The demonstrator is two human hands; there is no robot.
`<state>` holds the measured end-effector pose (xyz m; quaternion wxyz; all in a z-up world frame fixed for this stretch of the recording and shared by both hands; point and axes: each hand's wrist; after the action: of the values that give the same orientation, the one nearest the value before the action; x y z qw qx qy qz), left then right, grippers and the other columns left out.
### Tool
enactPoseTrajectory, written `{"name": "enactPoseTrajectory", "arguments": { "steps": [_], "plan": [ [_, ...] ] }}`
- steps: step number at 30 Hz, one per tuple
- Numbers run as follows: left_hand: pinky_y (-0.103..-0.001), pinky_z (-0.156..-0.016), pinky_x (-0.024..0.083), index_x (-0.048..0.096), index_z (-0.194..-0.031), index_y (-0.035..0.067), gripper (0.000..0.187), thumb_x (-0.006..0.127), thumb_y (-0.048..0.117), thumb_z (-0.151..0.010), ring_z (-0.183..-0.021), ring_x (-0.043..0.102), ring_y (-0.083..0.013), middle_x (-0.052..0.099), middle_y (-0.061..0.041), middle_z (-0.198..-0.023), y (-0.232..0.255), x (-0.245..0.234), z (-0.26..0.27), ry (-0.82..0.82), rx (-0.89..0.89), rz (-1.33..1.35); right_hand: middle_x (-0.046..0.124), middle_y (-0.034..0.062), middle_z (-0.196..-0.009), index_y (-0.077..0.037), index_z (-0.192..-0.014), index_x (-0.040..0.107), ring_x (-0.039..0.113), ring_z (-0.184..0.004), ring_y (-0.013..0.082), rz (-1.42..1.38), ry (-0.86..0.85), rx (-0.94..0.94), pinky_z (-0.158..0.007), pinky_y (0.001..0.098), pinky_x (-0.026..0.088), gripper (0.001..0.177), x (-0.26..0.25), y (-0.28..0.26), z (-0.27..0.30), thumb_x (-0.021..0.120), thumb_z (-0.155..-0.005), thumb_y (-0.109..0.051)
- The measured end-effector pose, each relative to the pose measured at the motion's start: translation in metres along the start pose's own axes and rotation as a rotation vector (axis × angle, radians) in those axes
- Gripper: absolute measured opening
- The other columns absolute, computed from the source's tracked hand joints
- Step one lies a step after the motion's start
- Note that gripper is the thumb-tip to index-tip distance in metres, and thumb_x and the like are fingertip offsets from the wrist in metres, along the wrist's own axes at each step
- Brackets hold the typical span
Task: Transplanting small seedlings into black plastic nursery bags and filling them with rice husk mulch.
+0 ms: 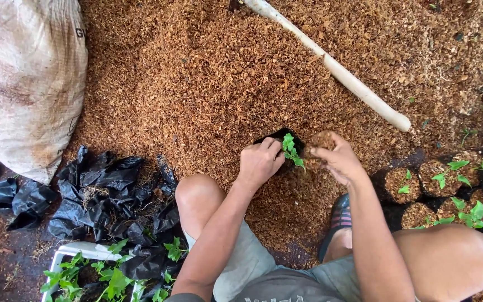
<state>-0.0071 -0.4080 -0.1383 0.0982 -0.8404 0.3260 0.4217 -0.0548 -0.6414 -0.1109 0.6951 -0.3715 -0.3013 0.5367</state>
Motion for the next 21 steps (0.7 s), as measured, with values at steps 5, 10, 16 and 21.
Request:
{"name": "enactPoseTrajectory", "arguments": {
  "steps": [5,10,16,21],
  "plan": [
    [-0.031,-0.063,0.056,0.062,-0.086,0.023,0.023,0.073,0.039,-0.074,-0.058,0.069,-0.0164,0.065,0.004,-0.089,-0.004,0.007,0.004,-0.049,0.000,0.059,0.052,0.0315,-0.128,0.004,-0.140,0.045,0.063,-0.103,0.0407,-0.002,-0.202,-0.090,-0.087,0.0518,0.058,0.058,0.037,-0.064,0.032,0.068,-0.086,0.004],
    [-0.031,-0.068,0.057,0.062,-0.089,0.022,0.031,0.077,0.041,-0.070,-0.063,0.070,-0.0169,0.065,0.003,-0.091,-0.009,0.003,0.010,-0.041,0.021,0.071,0.049,0.0410,-0.136,0.009,-0.145,0.041,0.060,-0.079,0.0321,0.512,-0.203,-0.133,-0.064,0.0452,0.058,0.060,0.057,-0.099,0.069,0.062,-0.091,-0.004],
    [-0.031,-0.068,0.057,0.060,-0.088,0.021,0.032,0.078,0.043,-0.071,-0.064,0.070,-0.0164,0.064,0.003,-0.092,-0.006,0.006,0.010,-0.035,0.036,0.073,0.058,0.0345,-0.130,0.005,-0.137,0.054,0.073,-0.083,0.0313,0.620,-0.100,-0.143,-0.066,0.0365,0.061,0.043,0.066,-0.097,0.098,0.053,-0.094,0.002],
    [-0.031,-0.066,0.057,0.059,-0.087,0.022,0.032,0.078,0.043,-0.072,-0.063,0.070,-0.0160,0.063,0.003,-0.090,-0.007,0.018,0.014,-0.021,0.075,0.039,0.064,0.0306,-0.117,0.007,-0.134,0.053,0.073,-0.076,0.0309,0.724,-0.172,-0.116,-0.061,0.0356,0.061,0.043,0.072,-0.048,0.060,0.054,-0.092,0.010]
  ]
}}
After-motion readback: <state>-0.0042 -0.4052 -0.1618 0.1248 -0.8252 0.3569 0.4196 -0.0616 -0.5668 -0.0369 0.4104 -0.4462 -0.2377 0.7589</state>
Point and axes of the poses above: each hand's wrist, its own z-axis away from the middle knuckle, its own x-axis out of the palm, y = z × x
